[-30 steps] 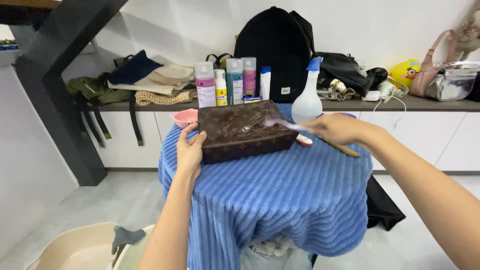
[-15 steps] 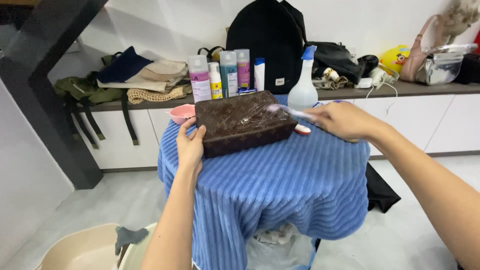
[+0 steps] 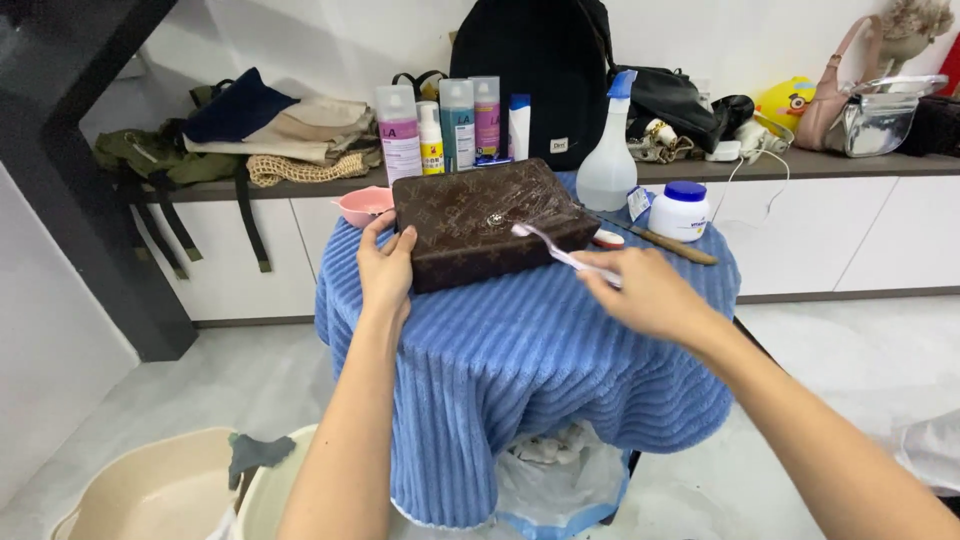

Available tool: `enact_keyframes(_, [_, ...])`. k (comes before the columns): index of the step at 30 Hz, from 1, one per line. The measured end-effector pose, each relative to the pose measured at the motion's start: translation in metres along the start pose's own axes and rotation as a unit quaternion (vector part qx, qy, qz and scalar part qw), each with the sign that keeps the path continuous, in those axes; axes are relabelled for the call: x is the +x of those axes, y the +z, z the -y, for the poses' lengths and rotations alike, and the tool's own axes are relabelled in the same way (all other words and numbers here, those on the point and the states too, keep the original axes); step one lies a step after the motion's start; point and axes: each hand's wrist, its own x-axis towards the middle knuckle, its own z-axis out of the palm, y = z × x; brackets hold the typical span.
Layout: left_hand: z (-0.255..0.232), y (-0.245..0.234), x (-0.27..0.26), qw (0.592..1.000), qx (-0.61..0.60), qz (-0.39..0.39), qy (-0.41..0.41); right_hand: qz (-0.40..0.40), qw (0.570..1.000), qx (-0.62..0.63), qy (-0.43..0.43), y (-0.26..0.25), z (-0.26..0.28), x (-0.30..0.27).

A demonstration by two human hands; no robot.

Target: Cleaning a brown leather bag by applying solution and scrubbing with a toothbrush and wiping with a cloth.

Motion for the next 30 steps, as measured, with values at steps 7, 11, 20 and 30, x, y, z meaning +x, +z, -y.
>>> enact_keyframes(7, [-0.005, 0.001, -0.004, 1.000, 0.001, 0.002, -0.005, -0.077, 0.995, -0.012, 0.060, 0.004, -0.024, -0.002])
enact_keyframes(11, [-0.009, 0.002, -0.007, 1.000, 0.010, 0.002, -0.012, -0.027, 0.996, 0.080, 0.010, 0.014, 0.017, -0.018])
enact_keyframes(20, [-0.010, 0.002, -0.006, 1.000, 0.005, -0.004, -0.013, -0.132, 0.988, 0.053, 0.066, 0.028, 0.009, -0.026])
enact_keyframes(30, [-0.004, 0.002, -0.001, 1.000, 0.006, -0.004, -0.006, -0.161, 0.980, 0.099, 0.064, 0.037, 0.014, -0.034])
